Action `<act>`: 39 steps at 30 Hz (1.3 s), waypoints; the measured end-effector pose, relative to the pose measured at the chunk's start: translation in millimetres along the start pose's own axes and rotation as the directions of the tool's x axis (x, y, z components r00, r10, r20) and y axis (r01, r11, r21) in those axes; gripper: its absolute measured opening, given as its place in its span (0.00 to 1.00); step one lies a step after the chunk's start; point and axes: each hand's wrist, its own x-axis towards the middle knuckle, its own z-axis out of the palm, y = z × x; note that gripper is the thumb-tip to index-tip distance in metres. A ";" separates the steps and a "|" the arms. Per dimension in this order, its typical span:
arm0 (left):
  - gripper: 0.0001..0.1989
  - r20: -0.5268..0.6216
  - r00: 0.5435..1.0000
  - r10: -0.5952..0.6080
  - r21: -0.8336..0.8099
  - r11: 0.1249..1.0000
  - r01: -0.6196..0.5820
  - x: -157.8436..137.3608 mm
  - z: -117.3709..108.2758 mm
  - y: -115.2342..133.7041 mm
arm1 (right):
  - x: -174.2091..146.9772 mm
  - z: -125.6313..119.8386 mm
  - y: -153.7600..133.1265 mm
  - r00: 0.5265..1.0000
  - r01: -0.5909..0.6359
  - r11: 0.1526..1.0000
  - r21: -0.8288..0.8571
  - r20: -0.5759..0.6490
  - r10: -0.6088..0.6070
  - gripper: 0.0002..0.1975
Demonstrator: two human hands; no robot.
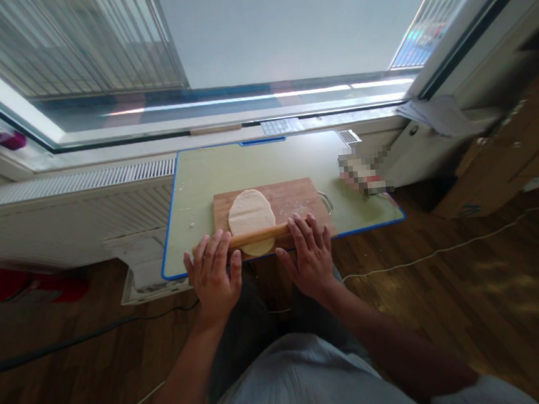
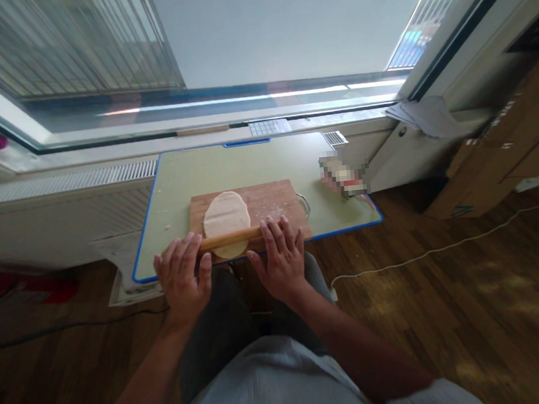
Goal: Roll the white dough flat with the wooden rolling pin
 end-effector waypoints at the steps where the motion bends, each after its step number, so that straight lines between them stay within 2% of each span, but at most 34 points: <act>1: 0.24 0.005 1.000 -0.009 0.005 1.000 0.009 2.3 0.6 0.5 | 2.3 0.3 -0.1 1.000 -0.002 1.000 0.003 0.000 0.002 0.35; 6: 0.24 0.059 0.996 -0.072 0.016 0.997 0.071 18.6 1.2 3.3 | 19.3 0.9 -1.2 1.000 -0.016 1.000 0.017 0.003 0.016 0.33; 12: 0.26 0.173 0.975 -0.142 0.030 0.990 0.139 46.0 -1.4 6.6 | 43.4 2.0 -2.3 0.996 -0.048 0.999 0.015 0.074 0.047 0.32; 21: 0.28 0.310 0.926 -0.215 0.116 0.975 0.187 85.2 0.0 9.0 | 79.5 6.9 -1.2 0.982 -0.087 0.996 -0.013 0.169 0.087 0.34; 25: 0.27 0.334 0.913 -0.235 0.154 0.969 0.193 99.8 4.9 7.7 | 97.5 6.2 -0.5 0.974 -0.087 0.996 -0.025 0.209 0.090 0.32; 29: 0.27 0.325 0.915 -0.237 0.191 0.965 0.182 113.4 12.2 5.9 | 114.4 8.4 0.6 0.971 -0.075 0.997 -0.020 0.225 0.078 0.28; 32: 0.27 0.334 0.909 -0.250 0.211 0.960 0.187 123.4 17.5 3.9 | 125.9 6.8 -0.2 0.970 -0.065 0.997 -0.037 0.234 0.071 0.29; 35: 0.27 0.368 0.885 -0.285 0.224 0.951 0.214 133.8 22.1 0.7 | 136.5 -2.3 -2.5 0.963 -0.026 0.996 -0.083 0.267 0.047 0.30; 39: 0.27 0.437 0.840 -0.322 0.231 0.942 0.241 147.4 28.4 -6.0 | 149.2 -16.0 -5.2 0.927 0.096 0.991 -0.099 0.371 -0.052 0.28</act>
